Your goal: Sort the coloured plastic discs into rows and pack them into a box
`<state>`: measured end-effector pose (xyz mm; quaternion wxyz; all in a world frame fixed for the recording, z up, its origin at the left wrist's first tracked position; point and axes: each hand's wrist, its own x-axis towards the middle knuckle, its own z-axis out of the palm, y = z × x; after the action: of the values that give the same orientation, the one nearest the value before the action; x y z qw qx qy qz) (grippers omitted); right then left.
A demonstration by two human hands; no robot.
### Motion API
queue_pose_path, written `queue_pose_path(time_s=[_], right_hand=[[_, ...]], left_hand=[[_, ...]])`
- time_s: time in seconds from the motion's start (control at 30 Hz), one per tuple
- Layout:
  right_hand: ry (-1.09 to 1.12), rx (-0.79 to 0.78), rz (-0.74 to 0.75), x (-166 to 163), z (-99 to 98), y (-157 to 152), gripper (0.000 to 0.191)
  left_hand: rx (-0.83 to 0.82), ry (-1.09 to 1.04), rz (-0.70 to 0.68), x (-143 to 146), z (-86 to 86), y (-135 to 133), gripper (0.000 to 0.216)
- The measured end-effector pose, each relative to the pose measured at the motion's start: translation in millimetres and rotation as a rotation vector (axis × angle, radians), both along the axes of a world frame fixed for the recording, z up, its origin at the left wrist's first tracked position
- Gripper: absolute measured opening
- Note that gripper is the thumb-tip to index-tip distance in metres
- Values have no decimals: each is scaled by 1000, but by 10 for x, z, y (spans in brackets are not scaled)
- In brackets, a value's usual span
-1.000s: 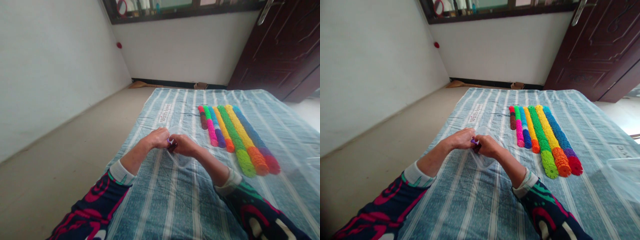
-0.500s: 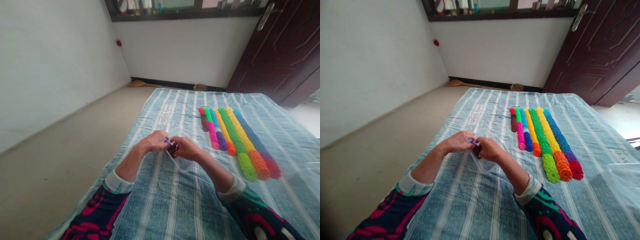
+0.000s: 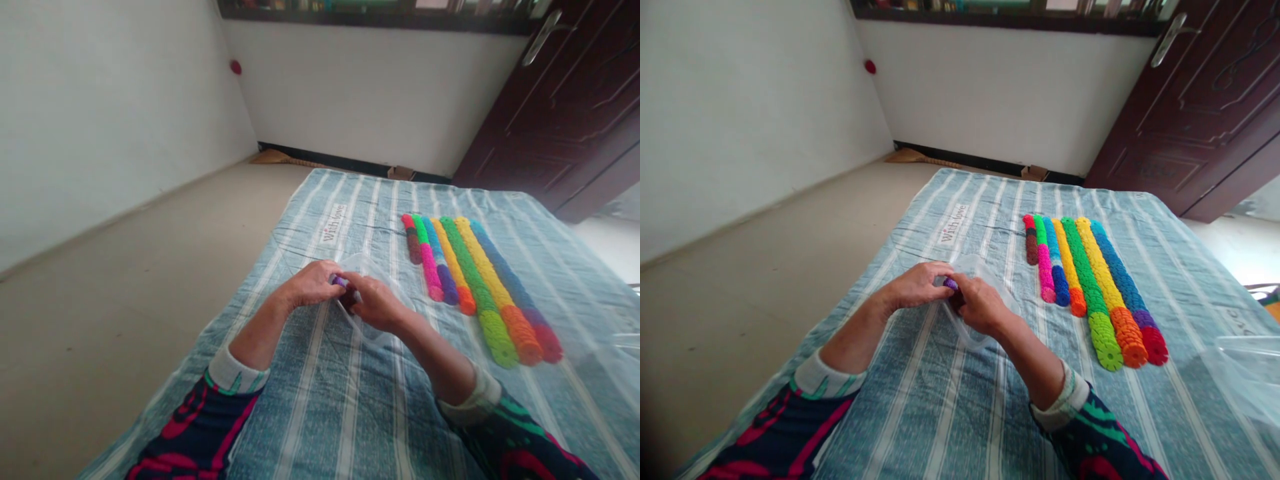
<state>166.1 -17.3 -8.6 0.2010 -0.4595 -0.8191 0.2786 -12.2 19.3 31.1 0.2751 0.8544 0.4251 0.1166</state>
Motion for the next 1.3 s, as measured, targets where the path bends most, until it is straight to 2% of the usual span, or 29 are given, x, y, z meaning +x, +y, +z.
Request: queue_pose_path(time_s=[0.17,0.5,0.9,1.03,1.17,1.3], right_hand=[[130,-36,-23,-45,9,-18,68],[214,-78,-102,-116,-28,-36,53],[367,-247,-120,-131,-178,-18,67],[348,-251,-104,-130,-160,-11,71],[366,-241,-22,-122,-117,1,68],[361,-238,-36,-53,-60,11,73]], left_hand=[[-10,12,43,-5,11,-15,17],[26,91,58,10,-53,16,17],[109,152,80,23,-80,18,14],[108,143,110,36,-104,17,19],[103,167,159,93,-114,1,30],[110,208,191,135,-125,-10,27]])
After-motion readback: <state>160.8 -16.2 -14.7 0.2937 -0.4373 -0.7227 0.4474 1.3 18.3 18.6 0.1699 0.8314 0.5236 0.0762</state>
